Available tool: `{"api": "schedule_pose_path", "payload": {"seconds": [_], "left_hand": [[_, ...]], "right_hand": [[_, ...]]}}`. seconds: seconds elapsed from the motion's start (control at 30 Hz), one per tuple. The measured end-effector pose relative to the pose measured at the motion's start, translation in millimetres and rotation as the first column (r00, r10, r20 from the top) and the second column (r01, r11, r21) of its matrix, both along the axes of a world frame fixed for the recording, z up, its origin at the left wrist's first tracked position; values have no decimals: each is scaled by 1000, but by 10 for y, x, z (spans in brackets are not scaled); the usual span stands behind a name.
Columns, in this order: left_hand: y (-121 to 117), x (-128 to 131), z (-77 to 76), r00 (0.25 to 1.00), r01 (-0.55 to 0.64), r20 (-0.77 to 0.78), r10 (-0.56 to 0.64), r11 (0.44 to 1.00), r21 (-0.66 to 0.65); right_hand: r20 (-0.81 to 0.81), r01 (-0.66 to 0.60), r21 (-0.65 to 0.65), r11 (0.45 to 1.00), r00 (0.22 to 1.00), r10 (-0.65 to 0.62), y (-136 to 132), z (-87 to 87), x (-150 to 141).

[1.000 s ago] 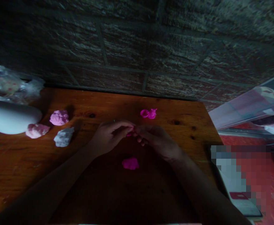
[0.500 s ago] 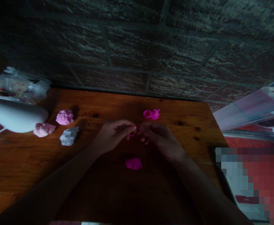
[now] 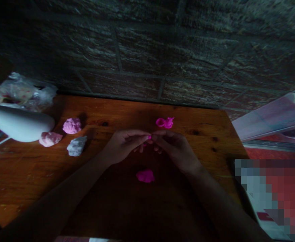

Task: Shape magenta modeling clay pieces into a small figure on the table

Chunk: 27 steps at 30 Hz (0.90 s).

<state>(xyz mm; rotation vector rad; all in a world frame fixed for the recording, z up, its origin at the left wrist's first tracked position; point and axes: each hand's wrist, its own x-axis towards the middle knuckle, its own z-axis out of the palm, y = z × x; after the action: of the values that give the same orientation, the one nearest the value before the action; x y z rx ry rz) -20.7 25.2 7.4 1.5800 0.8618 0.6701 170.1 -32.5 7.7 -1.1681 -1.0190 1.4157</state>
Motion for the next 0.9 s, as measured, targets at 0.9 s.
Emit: {"api": "schedule_pose_path", "payload": {"seconds": [0.9], "left_hand": [[18,24,3,994,-60,85,71,991,-123]], "right_hand": [[140,-54,207,977,990,25,-26,-35,-23]]}}
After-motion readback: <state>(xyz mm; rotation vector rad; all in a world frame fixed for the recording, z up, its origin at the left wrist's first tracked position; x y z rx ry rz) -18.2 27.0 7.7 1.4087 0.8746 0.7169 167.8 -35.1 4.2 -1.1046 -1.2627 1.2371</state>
